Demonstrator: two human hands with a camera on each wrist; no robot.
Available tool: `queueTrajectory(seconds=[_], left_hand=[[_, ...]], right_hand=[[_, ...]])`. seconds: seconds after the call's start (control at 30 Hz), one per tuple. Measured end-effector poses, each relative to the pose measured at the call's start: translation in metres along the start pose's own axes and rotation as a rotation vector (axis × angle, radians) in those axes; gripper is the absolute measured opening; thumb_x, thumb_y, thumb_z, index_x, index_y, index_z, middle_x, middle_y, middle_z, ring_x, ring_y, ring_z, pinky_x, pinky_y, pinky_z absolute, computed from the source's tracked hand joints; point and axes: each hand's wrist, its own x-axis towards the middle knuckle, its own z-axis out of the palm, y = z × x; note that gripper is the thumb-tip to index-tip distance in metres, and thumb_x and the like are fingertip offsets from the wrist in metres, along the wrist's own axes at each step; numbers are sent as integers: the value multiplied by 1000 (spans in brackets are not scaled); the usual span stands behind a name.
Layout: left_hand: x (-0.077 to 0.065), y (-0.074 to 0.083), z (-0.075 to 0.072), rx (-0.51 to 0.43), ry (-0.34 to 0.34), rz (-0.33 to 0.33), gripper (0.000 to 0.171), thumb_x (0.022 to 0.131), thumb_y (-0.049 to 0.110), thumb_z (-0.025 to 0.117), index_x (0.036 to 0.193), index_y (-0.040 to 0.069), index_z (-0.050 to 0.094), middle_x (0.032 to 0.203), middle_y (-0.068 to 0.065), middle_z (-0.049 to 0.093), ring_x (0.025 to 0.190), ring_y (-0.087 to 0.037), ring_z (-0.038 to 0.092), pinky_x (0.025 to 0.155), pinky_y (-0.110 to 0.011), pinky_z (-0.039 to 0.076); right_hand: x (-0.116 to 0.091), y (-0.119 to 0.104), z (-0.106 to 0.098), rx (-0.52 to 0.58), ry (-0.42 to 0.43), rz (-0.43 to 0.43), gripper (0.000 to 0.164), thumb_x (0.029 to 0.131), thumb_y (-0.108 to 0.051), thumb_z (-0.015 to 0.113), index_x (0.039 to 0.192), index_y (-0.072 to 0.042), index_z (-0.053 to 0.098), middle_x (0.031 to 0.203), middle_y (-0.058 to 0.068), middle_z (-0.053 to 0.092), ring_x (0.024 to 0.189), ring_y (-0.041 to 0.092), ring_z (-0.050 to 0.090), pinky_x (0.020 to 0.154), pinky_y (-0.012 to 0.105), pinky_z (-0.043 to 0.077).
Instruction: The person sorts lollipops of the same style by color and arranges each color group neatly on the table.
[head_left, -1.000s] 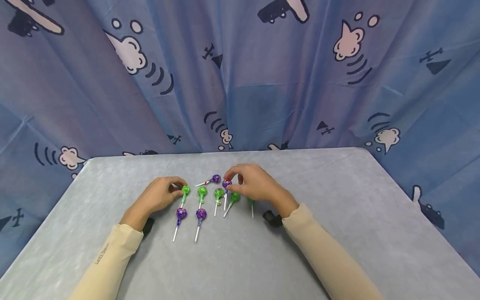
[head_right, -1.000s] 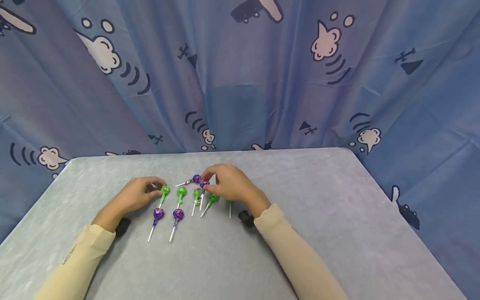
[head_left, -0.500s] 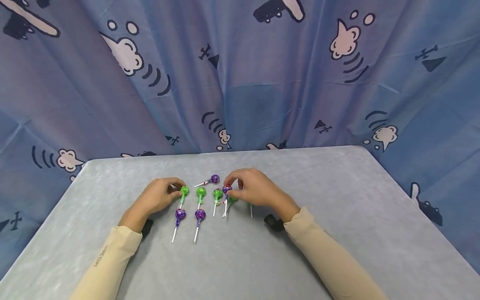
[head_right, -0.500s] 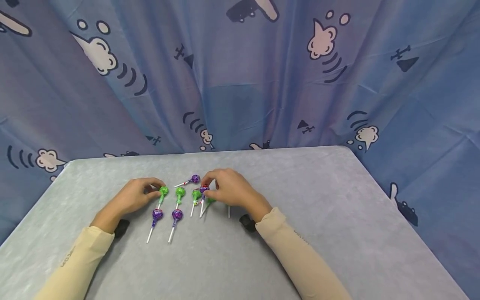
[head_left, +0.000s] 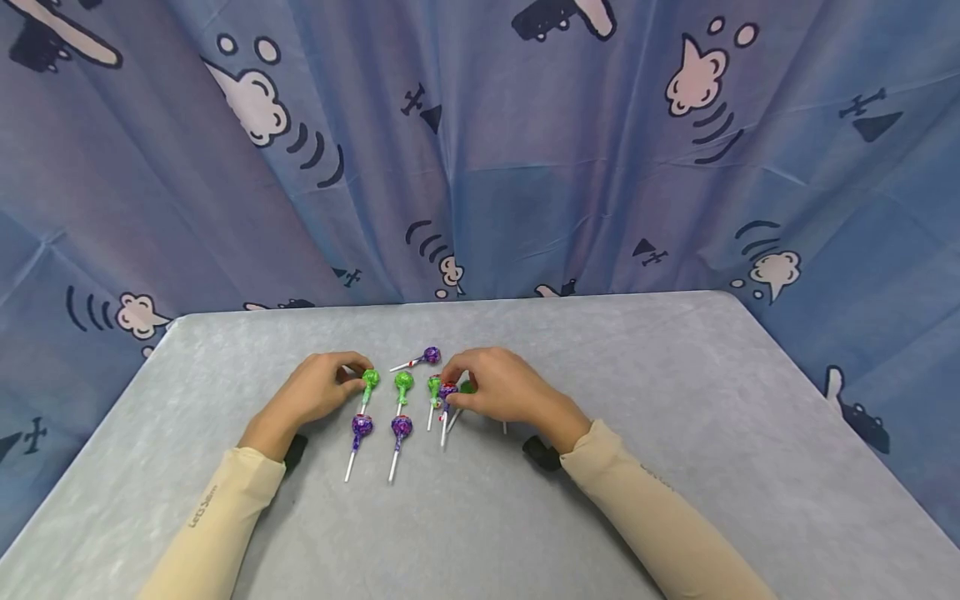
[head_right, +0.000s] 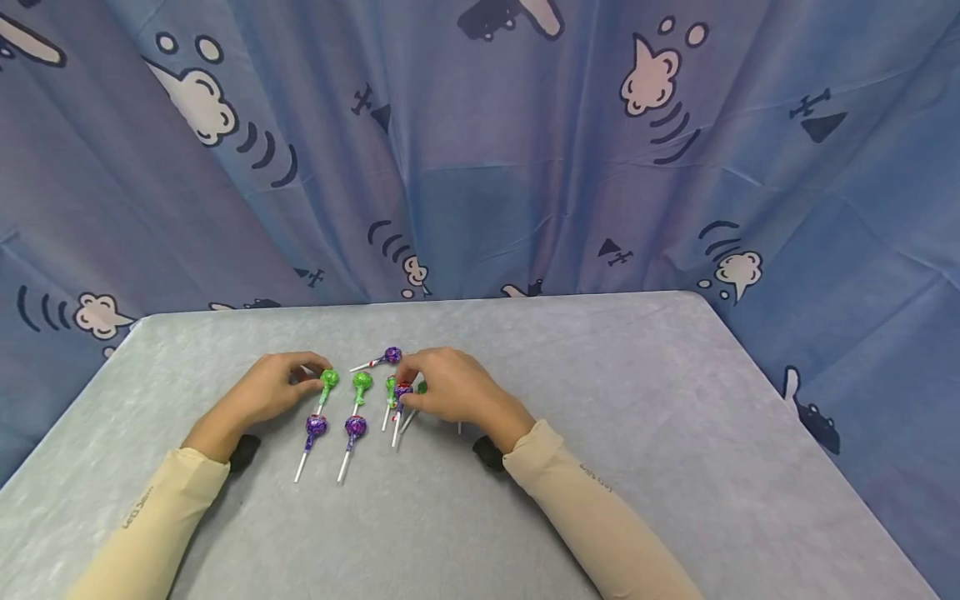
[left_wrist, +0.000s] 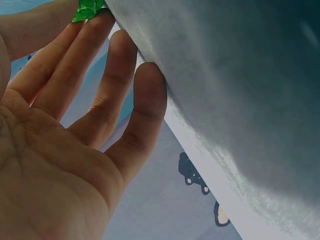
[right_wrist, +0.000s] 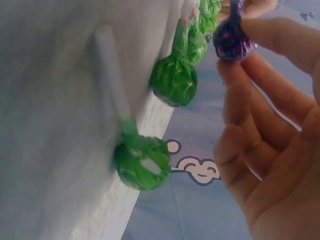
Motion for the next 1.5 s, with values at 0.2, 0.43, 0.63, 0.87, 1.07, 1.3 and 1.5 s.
queueTrajectory(seconds=[0.2,0.43,0.63,0.87,1.07,1.3,1.5], left_hand=[[-1,1,-2,-2,4,-5,22,92,13,69,114,13,73,107,-8,74,94,-24,68,82,-45,52],[-1,1,-1,0,0,-7,22,92,14,69,114,13,73,108,-8,74,94,-24,68,83,-45,52],[-1,2,-1,3,2,0,22,92,14,69,114,13,73,107,-9,74,94,-25,68,83,-46,52],[-1,3,-2,5,1,-1,22,92,14,69,114,13,73,108,-9,74,95,-25,68,84,-46,52],[-1,2,-1,2,-1,-7,22,92,13,69,114,13,73,109,-9,74,96,-26,68,84,-47,52],[-1,2,0,1,2,-7,22,92,13,70,113,13,73,108,-9,74,95,-25,69,84,-46,52],[-1,3,0,2,6,-6,22,92,14,70,113,13,73,108,-9,74,95,-25,69,83,-46,52]], right_hand=[[1,-3,4,13,-80,-6,18,87,-31,77,103,-22,75,96,-11,72,80,9,62,74,27,49],[-1,-5,7,2,-113,-30,14,86,-30,78,98,-23,75,90,-13,71,81,7,64,76,26,49],[-2,-6,8,-23,-166,-54,13,86,-32,77,96,-24,75,87,-14,70,83,6,64,78,29,50],[-4,-7,4,-32,-212,-46,12,86,-33,77,95,-26,74,85,-17,68,82,5,63,78,28,49],[-4,-7,3,-38,-212,-64,13,86,-33,77,96,-25,75,85,-16,69,81,5,63,77,28,49],[-4,-7,3,-39,-164,-69,15,87,-32,77,99,-25,75,92,-16,71,81,6,65,75,27,49],[-3,-9,4,-44,-124,-71,15,86,-33,77,99,-25,75,92,-16,71,79,7,63,73,26,48]])
